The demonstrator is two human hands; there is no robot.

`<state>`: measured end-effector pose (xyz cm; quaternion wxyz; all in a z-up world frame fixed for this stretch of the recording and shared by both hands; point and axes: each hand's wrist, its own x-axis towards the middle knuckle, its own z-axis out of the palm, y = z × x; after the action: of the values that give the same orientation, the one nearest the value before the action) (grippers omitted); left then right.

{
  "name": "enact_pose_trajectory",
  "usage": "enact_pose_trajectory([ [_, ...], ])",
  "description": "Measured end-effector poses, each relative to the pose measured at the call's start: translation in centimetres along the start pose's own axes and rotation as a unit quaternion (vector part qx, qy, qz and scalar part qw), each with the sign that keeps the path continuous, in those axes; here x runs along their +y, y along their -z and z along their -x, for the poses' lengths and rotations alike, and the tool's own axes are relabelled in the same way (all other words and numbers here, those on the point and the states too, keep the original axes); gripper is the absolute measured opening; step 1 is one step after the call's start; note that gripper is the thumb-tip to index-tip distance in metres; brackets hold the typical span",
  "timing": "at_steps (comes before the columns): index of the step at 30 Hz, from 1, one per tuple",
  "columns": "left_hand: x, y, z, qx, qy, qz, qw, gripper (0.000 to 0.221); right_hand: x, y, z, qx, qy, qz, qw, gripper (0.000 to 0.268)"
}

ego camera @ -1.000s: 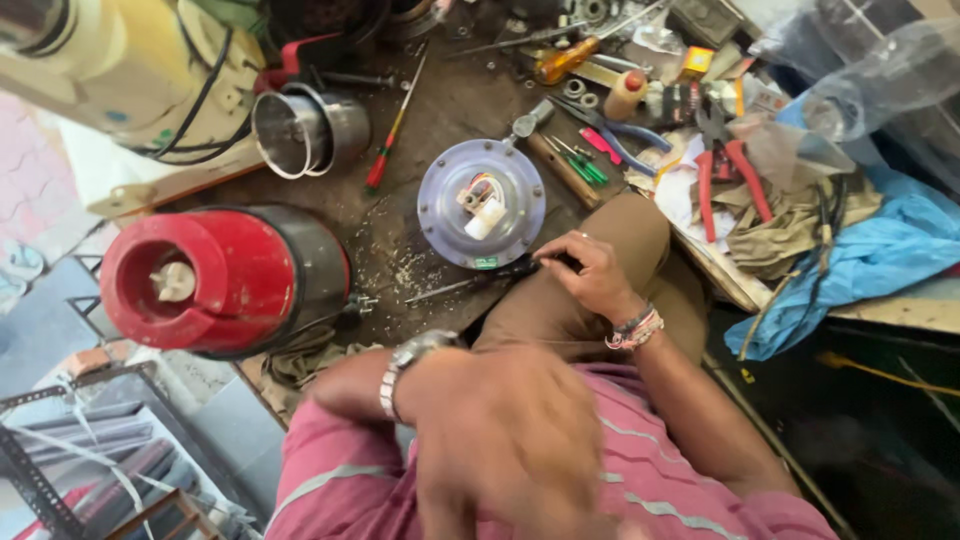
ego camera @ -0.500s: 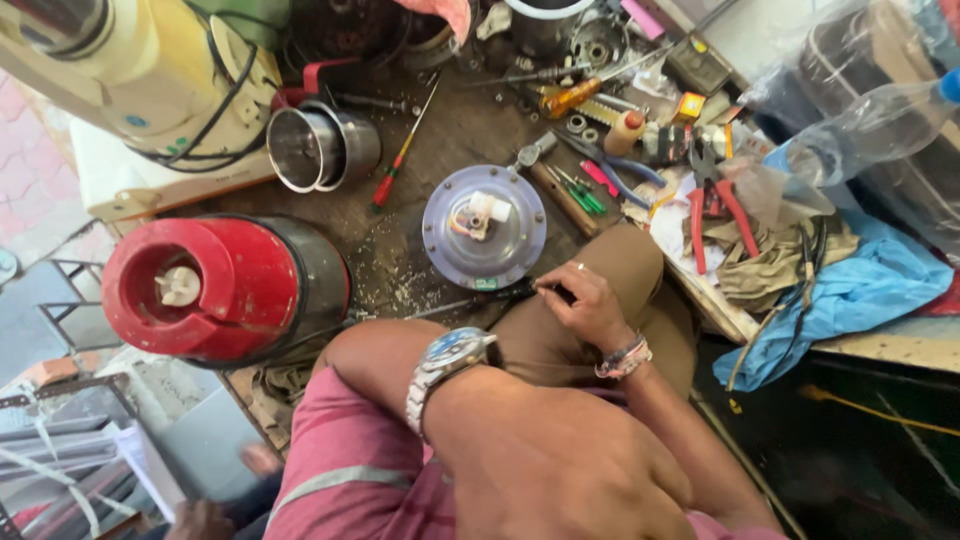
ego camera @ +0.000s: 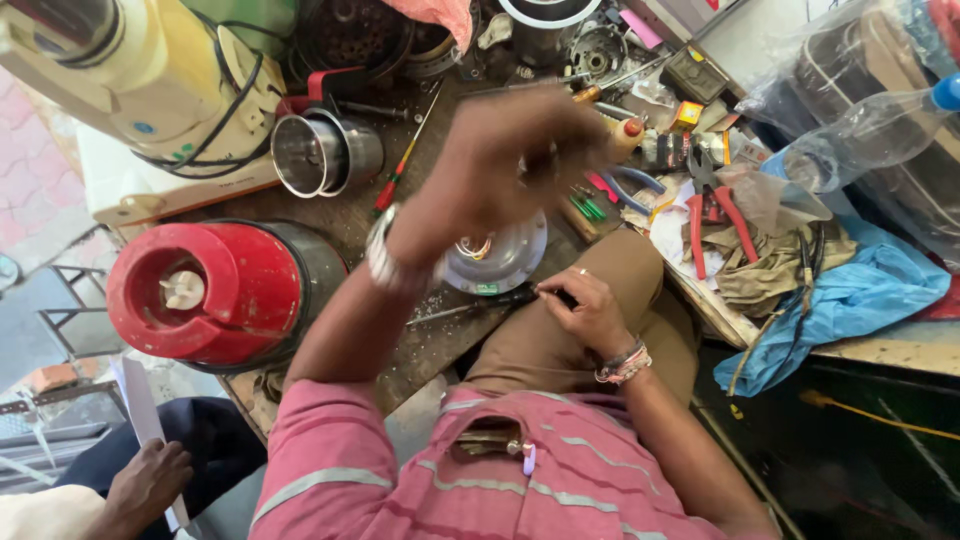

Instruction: The person works on a circular electrical component, using a screwdriver to adjust internal parts and a hammer to tap a small metal piece into place. The person repeatedly handles the component and tools on a cluttered workbench.

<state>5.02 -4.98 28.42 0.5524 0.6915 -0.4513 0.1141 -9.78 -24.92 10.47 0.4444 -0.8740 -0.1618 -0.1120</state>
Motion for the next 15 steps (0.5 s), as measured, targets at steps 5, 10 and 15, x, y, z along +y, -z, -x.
enact_pose_trajectory([
  [5, -16.9, -3.1, 1.9, -0.035, 0.215, -0.195, 0.956, 0.013, 0.0, -0.2, 0.2, 0.000, -0.013, 0.001, 1.000, 0.014],
  [10, -26.1, -5.8, 5.3, -0.172, 0.202, -0.237, 0.935, 0.024, 0.3, -0.3, 0.1, 0.006, -0.010, 0.007, 1.000, 0.013],
  [15, -28.4, -7.3, 4.8, -0.261, 0.179, -0.259, 0.912, 0.042, 0.6, -0.7, -0.2, 0.011, -0.019, 0.007, 1.000, 0.013],
])
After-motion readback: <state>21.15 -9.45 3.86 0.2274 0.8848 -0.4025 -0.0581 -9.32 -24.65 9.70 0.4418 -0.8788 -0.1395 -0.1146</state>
